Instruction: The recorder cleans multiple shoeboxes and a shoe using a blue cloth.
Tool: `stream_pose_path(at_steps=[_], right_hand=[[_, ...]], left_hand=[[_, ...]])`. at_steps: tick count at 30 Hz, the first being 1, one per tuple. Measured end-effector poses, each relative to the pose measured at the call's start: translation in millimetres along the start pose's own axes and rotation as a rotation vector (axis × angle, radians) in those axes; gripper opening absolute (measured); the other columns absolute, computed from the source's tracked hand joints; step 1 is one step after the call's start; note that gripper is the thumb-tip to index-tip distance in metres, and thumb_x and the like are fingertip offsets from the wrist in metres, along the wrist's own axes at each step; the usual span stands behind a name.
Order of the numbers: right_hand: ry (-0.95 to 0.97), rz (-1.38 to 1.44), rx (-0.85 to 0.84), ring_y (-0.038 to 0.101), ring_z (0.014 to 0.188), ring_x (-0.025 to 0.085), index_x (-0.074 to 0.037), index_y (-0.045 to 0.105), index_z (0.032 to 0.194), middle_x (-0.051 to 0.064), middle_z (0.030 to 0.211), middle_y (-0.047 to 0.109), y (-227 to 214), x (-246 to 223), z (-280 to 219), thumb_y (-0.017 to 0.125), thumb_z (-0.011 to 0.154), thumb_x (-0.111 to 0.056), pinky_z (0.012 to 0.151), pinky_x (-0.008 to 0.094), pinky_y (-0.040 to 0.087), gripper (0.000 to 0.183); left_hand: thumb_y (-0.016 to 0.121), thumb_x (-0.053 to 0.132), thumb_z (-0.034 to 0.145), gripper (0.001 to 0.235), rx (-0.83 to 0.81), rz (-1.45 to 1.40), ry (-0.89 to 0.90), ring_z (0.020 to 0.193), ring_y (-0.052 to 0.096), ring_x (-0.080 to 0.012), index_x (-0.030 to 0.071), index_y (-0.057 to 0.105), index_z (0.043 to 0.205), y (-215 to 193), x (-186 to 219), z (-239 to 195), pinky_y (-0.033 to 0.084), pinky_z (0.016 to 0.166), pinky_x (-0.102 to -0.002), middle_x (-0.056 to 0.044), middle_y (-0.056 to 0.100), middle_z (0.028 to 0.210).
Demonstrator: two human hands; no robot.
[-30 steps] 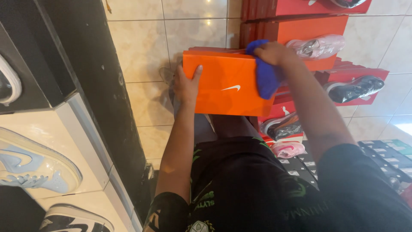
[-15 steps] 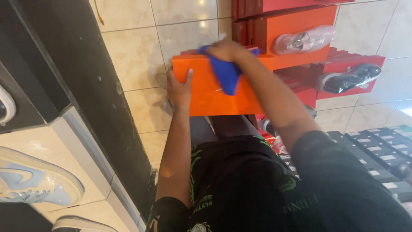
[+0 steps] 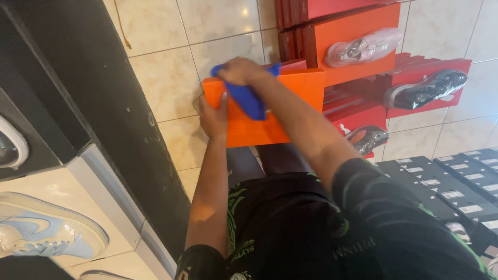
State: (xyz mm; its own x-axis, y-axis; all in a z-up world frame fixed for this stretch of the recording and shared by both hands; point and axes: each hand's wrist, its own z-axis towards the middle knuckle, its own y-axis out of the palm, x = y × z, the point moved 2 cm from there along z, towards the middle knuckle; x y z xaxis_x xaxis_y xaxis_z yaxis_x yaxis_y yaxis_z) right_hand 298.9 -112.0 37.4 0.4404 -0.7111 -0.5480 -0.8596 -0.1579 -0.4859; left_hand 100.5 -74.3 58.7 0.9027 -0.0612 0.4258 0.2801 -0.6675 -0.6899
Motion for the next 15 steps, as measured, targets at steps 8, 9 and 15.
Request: stream_pose_path(at_steps=[8,9,15], right_hand=[[-0.335,-0.224,0.815,0.055,0.13,0.031,-0.02,0.062,0.14,0.009,0.135,0.061,21.3,-11.5,-102.1,0.061,0.094,-0.037,0.108,0.05,0.037,0.05],[-0.375,-0.257,0.836,0.041,0.146,0.034,-0.022,0.055,0.152,0.011,0.156,0.05,23.5,-4.1,-130.5,0.065,0.092,-0.034,0.119,0.054,0.021,0.062],[0.031,-0.341,0.808,0.011,0.153,0.042,-0.021,0.048,0.161,0.014,0.17,0.024,44.2,103.0,-229.1,0.06,0.096,-0.035,0.117,0.063,0.007,0.067]], left_hand=[[0.059,0.062,0.093,0.06,0.019,-0.022,0.076,0.123,0.063,-0.041,0.027,0.044,0.139,-3.8,8.1,1.7,0.052,0.101,-0.063,-0.009,0.06,0.135],[0.056,0.075,0.09,0.072,-0.011,-0.062,0.083,0.125,0.061,-0.0414,0.026,0.043,0.14,-4.9,6.4,1.4,0.051,0.101,-0.064,-0.009,0.059,0.137],[0.037,0.068,0.104,0.06,-0.023,-0.25,0.102,0.13,0.058,-0.0385,0.022,0.049,0.14,-15.4,13.2,-5.8,0.047,0.108,-0.056,-0.011,0.059,0.139]])
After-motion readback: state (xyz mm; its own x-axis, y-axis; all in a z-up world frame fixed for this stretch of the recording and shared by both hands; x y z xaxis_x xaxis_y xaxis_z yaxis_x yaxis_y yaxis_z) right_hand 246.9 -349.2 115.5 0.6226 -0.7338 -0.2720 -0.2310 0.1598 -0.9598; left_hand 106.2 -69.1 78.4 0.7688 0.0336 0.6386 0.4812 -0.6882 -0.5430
